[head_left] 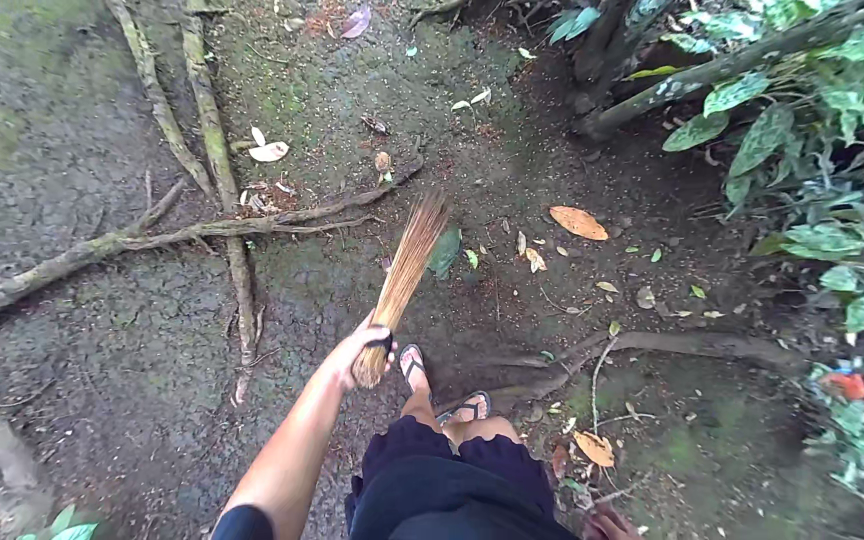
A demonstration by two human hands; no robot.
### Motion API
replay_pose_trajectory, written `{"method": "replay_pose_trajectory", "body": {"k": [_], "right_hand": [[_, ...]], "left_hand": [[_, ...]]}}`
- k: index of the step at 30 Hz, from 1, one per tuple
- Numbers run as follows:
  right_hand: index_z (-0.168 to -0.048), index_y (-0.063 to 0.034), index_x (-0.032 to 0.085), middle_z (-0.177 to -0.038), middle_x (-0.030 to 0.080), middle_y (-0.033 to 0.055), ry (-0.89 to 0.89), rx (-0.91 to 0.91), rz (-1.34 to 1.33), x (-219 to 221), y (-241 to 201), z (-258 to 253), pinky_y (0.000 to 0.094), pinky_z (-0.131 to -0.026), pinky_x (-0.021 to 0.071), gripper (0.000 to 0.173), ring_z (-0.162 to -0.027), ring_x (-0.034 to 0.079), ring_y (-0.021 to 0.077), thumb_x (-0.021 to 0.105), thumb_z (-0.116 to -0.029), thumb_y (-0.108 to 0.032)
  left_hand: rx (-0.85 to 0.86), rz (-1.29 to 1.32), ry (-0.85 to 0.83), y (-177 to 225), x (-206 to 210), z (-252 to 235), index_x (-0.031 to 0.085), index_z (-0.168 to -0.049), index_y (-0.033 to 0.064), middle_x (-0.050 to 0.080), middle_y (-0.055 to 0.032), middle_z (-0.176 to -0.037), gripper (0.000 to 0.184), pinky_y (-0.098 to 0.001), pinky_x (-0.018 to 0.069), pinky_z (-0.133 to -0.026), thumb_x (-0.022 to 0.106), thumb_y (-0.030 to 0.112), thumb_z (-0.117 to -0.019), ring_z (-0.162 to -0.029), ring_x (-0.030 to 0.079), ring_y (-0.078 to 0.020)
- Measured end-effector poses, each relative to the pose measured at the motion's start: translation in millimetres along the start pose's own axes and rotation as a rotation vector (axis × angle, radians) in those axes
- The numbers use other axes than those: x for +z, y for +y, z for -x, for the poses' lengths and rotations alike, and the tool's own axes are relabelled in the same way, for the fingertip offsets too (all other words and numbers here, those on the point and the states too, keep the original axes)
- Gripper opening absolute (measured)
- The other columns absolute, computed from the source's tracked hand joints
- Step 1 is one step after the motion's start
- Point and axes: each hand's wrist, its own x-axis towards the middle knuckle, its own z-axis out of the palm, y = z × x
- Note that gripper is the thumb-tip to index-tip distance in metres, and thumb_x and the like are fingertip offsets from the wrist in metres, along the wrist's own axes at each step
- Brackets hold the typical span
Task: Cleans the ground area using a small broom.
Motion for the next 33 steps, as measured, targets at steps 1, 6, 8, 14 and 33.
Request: {"method": "replay_pose_trajectory", "body": {"k": [1,6,8,14,33], "right_hand": [[-0.147,0.0023,0.041,-0.114,0.061,0.0195,0.005,0.000,0.002,-1,3,-6,0.0329,-0.075,0.0555,0.043,-0.083,0.064,0.0147,0.045,-0.1075,-0.013],[-0.146,-0.0006,0.044,-0.110,0.062,0.0215,0.013,0.035,-0.015,8,-4,-7,0.0378,-0.073,0.0551,0.041,-0.082,0.064,0.0215,0.047,-0.1080,-0.015],[-0.147,-0.0006,0.043,-0.114,0.061,0.0225,0.011,0.038,-0.019,12,-10,-3,0.0380,-0.075,0.0551,0.041,-0.084,0.064,0.0223,0.046,-0.1082,-0.014],[-0.146,-0.0008,0.046,-0.114,0.062,0.0215,0.028,0.026,-0.012,6,-11,1,0.0344,-0.073,0.0547,0.040,-0.083,0.064,0.0182,0.047,-0.1073,-0.011],[-0.150,-0.0012,0.041,-0.122,0.060,0.0250,0.003,0.014,-0.049,4,9,7,0.0369,-0.078,0.0550,0.043,-0.088,0.065,0.0221,0.046,-0.1077,-0.011]], "left_hand": [[-0.006,0.009,0.024,-14,7,18,0.004,-0.164,0.0324,0.064,-0.0143,-0.099,0.083,-0.0343,0.0591,-0.060,0.054,0.019,-0.0997,-0.072,0.067,-0.0226],[0.018,0.359,0.322,-84,58,54,0.008,-0.162,0.0317,0.061,-0.0162,-0.092,0.072,-0.0393,0.0594,-0.059,0.052,0.021,-0.1062,-0.069,0.067,-0.0270],[0.043,0.525,0.342,-101,65,29,0.024,-0.151,0.0205,0.060,-0.0149,-0.087,0.050,-0.0392,0.0588,-0.061,0.049,0.022,-0.1071,-0.069,0.066,-0.0260],[-0.172,0.605,0.078,-100,83,-40,0.053,-0.107,0.0044,0.062,-0.0117,-0.084,0.023,-0.0331,0.0590,-0.058,0.047,0.026,-0.1055,-0.065,0.065,-0.0210],[-0.231,-0.143,0.023,-118,77,-87,0.002,-0.163,0.0308,0.060,-0.0181,-0.111,0.097,-0.0404,0.0583,-0.066,0.067,0.017,-0.0928,-0.078,0.065,-0.0260]]}}
